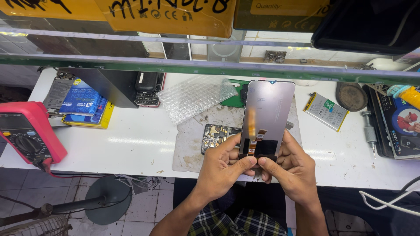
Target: The person removes a protective film from a smartphone screen, detaches a ribbon cable from the motherboard, and uses a screwdriver to pry open the phone's back cover. The person handles the screen, motherboard, and back cover throughout the process.
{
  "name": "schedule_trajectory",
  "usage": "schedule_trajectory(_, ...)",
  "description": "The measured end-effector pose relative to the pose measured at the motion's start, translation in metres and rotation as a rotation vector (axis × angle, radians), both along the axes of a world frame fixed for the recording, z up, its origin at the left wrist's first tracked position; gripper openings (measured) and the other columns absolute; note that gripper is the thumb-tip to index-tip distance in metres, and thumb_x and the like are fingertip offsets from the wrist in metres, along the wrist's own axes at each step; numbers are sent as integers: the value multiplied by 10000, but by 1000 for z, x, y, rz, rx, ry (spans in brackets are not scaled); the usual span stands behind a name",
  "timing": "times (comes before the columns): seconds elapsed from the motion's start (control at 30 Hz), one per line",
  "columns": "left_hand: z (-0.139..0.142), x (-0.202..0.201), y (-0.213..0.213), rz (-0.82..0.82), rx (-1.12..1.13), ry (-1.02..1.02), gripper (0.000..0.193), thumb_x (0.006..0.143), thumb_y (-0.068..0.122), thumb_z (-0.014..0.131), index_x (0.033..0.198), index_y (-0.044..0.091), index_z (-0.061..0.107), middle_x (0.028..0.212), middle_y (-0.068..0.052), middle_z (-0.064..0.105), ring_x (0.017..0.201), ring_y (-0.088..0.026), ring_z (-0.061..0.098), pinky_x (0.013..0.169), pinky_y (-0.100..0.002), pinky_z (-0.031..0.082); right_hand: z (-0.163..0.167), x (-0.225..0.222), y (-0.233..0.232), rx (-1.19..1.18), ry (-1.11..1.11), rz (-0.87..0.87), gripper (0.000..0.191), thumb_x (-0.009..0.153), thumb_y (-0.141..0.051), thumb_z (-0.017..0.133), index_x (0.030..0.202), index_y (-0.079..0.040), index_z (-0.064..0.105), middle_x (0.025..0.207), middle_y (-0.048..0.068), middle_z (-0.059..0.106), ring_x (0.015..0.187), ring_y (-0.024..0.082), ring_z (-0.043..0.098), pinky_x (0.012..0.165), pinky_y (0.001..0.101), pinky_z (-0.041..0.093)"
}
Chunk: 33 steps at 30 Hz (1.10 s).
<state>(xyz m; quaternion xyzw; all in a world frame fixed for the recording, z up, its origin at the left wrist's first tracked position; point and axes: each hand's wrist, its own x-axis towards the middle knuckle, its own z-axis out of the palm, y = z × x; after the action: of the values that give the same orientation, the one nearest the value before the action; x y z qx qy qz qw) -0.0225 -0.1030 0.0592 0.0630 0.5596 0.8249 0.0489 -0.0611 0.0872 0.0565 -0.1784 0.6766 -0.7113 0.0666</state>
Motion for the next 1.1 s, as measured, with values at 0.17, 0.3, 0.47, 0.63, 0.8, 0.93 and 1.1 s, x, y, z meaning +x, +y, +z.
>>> schedule_trajectory(0.17,3,1,1,19,-76,41,524,981,58,662,1467,-33,487,993,-145,757,854,-137,747,778,-255,654,0,0,1,-28,-14,0,716,866,68,684,1520,108,396,857,166,716,597,129,699,451,237,567)
schedule_trajectory(0.3,2,2,6,88,-79,51,481,992,70,642,1443,-42,519,948,-137,759,825,-136,760,740,-262,672,0,1,2,9,41,19,744,863,62,688,1531,99,363,867,159,709,615,125,709,461,234,585)
schedule_trajectory(0.47,0,4,6,95,-90,58,365,1005,89,626,1337,-54,572,877,-132,756,761,-138,762,681,-264,670,-3,2,4,13,66,40,737,858,64,693,1521,99,373,871,150,711,616,121,714,454,230,580)
schedule_trajectory(0.63,-2,3,5,98,-75,87,251,1036,144,608,1197,-49,605,842,-134,744,739,-136,752,623,-255,663,-7,4,8,20,101,67,741,855,66,708,1523,90,388,858,140,726,616,106,708,472,227,588)
schedule_trajectory(0.8,-8,3,3,67,-84,46,295,1041,214,602,1164,-54,617,814,-138,747,697,-138,755,562,-250,652,-9,5,11,11,100,98,743,850,73,717,1519,90,397,883,138,722,623,97,701,490,223,589)
schedule_trajectory(0.93,-13,2,3,53,-27,54,312,1037,233,618,1147,-59,632,840,-140,743,709,-135,746,554,-247,639,-9,5,12,21,120,130,730,832,80,720,1492,90,408,944,146,732,628,97,702,489,222,594)
schedule_trajectory(1.1,-17,2,4,80,21,56,352,1034,265,646,1107,-77,681,826,-130,721,702,-132,734,547,-245,633,-11,6,14,32,134,136,714,827,81,727,1477,88,431,951,152,739,644,103,715,503,225,605)
